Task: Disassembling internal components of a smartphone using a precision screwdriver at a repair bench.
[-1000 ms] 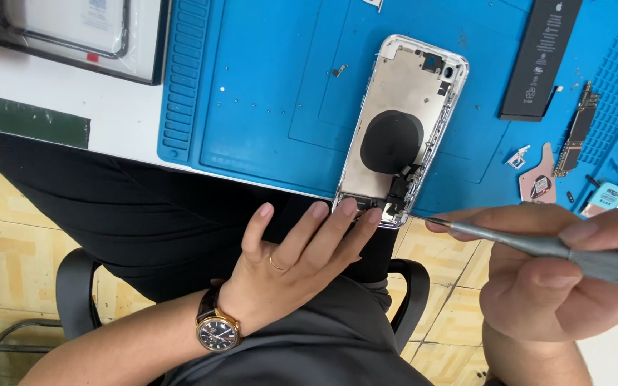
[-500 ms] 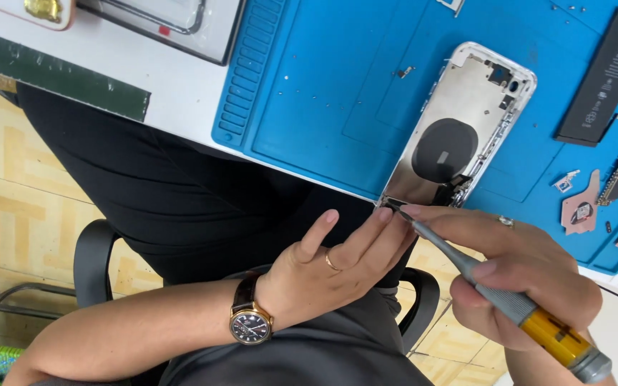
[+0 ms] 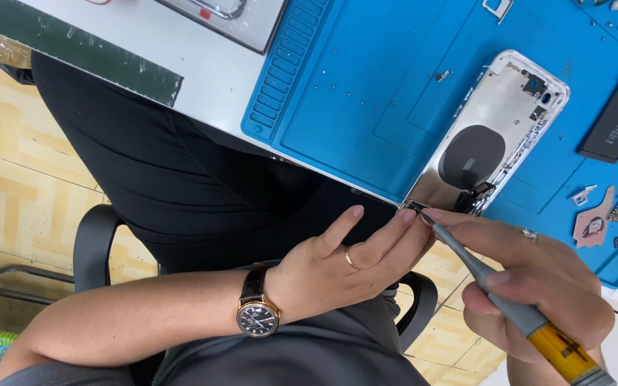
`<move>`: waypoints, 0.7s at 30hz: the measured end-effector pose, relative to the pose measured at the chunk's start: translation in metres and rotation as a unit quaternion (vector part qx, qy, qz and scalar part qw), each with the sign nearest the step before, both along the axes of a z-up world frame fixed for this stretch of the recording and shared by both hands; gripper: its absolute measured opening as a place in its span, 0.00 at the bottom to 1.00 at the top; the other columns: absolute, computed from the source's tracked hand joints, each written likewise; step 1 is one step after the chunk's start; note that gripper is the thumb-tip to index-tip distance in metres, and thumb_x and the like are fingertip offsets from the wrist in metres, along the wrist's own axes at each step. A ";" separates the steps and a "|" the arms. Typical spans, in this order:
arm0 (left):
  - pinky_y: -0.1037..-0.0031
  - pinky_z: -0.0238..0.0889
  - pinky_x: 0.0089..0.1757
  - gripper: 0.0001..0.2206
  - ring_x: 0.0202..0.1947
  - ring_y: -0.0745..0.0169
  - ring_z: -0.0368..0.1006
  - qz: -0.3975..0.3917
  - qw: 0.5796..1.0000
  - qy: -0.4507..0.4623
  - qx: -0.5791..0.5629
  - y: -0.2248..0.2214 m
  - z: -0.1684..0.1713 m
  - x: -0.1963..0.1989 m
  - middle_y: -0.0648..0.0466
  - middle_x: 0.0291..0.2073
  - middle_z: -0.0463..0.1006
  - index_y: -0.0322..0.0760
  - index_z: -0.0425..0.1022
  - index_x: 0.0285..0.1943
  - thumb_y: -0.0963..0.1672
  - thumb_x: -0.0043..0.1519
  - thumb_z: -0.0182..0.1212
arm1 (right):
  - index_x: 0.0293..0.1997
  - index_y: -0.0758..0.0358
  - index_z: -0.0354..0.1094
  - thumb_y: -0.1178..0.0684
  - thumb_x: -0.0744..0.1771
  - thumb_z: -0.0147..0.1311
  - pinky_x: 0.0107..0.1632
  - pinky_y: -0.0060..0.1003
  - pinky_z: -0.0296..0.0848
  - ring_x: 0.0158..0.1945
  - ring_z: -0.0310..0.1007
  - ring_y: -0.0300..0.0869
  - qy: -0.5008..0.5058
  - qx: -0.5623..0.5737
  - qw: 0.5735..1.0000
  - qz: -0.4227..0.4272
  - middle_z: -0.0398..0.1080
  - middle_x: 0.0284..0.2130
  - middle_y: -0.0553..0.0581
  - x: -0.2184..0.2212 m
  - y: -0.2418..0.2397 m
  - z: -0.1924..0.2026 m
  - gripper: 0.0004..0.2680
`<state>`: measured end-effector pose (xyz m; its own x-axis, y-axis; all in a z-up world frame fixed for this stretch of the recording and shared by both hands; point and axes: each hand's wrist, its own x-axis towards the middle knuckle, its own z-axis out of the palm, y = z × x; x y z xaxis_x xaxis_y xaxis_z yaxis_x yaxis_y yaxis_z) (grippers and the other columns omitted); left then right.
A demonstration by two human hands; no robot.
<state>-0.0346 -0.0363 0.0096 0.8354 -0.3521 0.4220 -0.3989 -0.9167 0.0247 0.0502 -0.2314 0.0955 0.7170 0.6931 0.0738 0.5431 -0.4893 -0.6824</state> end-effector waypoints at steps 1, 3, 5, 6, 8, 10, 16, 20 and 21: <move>0.60 0.44 0.71 0.17 0.72 0.72 0.54 0.003 1.000 -0.001 -0.004 -0.001 -0.001 0.000 0.65 0.67 0.65 0.52 0.73 0.71 0.53 0.79 0.45 | 0.47 0.58 0.49 0.47 0.68 0.51 0.38 0.34 0.79 0.48 0.86 0.57 -0.011 -0.005 1.000 0.003 0.78 0.41 0.69 0.000 0.002 0.001 0.12; 0.60 0.44 0.71 0.17 0.72 0.72 0.55 0.003 1.000 0.000 -0.005 0.000 -0.001 0.000 0.65 0.67 0.65 0.52 0.73 0.71 0.53 0.79 0.45 | 0.46 0.59 0.50 0.47 0.67 0.51 0.38 0.34 0.79 0.48 0.86 0.57 -0.011 -0.004 1.000 -0.001 0.78 0.40 0.68 -0.001 -0.002 -0.002 0.13; 0.59 0.43 0.71 0.17 0.71 0.73 0.55 0.004 1.000 0.000 -0.005 0.000 -0.001 0.000 0.65 0.66 0.65 0.52 0.73 0.71 0.53 0.79 0.44 | 0.46 0.59 0.51 0.46 0.67 0.52 0.39 0.33 0.79 0.47 0.86 0.57 -0.010 -0.004 1.000 -0.005 0.78 0.40 0.68 -0.001 -0.004 -0.003 0.13; 0.59 0.43 0.71 0.17 0.71 0.73 0.55 0.007 1.000 -0.004 -0.007 -0.001 -0.002 0.000 0.65 0.66 0.64 0.52 0.74 0.71 0.53 0.79 0.45 | 0.46 0.59 0.50 0.46 0.67 0.52 0.39 0.35 0.79 0.48 0.86 0.57 -0.011 -0.007 1.000 0.003 0.78 0.41 0.69 -0.001 -0.003 -0.003 0.13; 0.59 0.43 0.71 0.16 0.71 0.73 0.55 0.010 1.000 -0.008 -0.008 -0.001 -0.002 0.001 0.65 0.66 0.64 0.52 0.74 0.70 0.53 0.79 0.46 | 0.46 0.59 0.50 0.47 0.67 0.52 0.39 0.36 0.79 0.48 0.86 0.58 -0.012 -0.009 1.000 0.011 0.78 0.42 0.71 0.000 -0.002 -0.001 0.13; 0.60 0.45 0.70 0.17 0.72 0.73 0.55 0.004 1.000 -0.007 -0.008 0.000 -0.002 0.001 0.66 0.66 0.64 0.51 0.75 0.70 0.52 0.79 0.45 | 0.46 0.59 0.50 0.46 0.67 0.51 0.37 0.36 0.77 0.48 0.86 0.58 -0.015 -0.024 1.000 0.006 0.78 0.43 0.72 0.000 -0.001 0.000 0.12; 0.63 0.48 0.68 0.16 0.69 0.76 0.57 0.007 1.000 -0.014 -0.006 0.003 0.000 0.004 0.69 0.65 0.66 0.53 0.74 0.69 0.53 0.78 0.47 | 0.46 0.59 0.51 0.46 0.66 0.53 0.41 0.38 0.81 0.50 0.85 0.60 0.000 -0.020 1.000 0.009 0.78 0.42 0.72 0.000 -0.006 -0.001 0.13; 0.62 0.47 0.68 0.16 0.70 0.75 0.57 0.005 1.000 -0.015 -0.009 0.002 -0.002 0.003 0.68 0.66 0.66 0.53 0.74 0.69 0.53 0.78 0.48 | 0.44 0.62 0.58 0.48 0.65 0.55 0.50 0.43 0.84 0.54 0.84 0.59 0.043 -0.044 0.998 -0.030 0.77 0.45 0.69 -0.004 -0.011 0.003 0.12; 0.62 0.47 0.68 0.16 0.70 0.75 0.56 0.006 1.000 -0.015 -0.012 0.002 -0.002 0.003 0.68 0.65 0.66 0.53 0.74 0.69 0.53 0.78 0.48 | 0.43 0.62 0.58 0.47 0.64 0.56 0.48 0.41 0.83 0.53 0.85 0.59 0.034 -0.043 0.998 -0.026 0.78 0.44 0.69 -0.003 -0.011 0.002 0.12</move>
